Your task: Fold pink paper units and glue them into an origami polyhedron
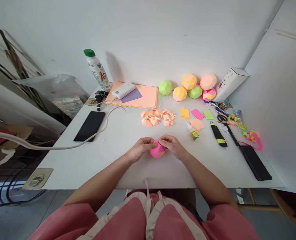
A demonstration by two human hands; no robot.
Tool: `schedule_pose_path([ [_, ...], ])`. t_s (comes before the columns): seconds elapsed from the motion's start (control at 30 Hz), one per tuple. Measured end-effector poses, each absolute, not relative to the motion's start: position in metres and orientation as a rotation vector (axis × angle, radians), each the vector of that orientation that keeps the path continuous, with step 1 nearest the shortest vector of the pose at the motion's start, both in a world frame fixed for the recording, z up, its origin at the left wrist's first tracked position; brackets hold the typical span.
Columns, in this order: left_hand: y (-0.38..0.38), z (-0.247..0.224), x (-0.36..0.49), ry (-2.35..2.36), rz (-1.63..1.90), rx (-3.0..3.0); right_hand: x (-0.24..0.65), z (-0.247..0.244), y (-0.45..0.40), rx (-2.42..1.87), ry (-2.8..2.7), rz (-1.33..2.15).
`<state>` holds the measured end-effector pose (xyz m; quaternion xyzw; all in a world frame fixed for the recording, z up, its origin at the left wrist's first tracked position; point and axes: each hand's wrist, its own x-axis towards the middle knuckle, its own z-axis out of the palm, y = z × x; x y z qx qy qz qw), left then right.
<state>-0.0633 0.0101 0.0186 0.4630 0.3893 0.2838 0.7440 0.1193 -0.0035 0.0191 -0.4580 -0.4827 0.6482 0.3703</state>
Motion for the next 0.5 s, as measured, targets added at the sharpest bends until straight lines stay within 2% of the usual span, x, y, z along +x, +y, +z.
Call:
schedule_pose_path([
  [0.5,0.0103,0.014,-0.0612,0.906,0.664,1.036,0.1173,0.0137,-0.0044,-1.213,-1.287,1.555],
])
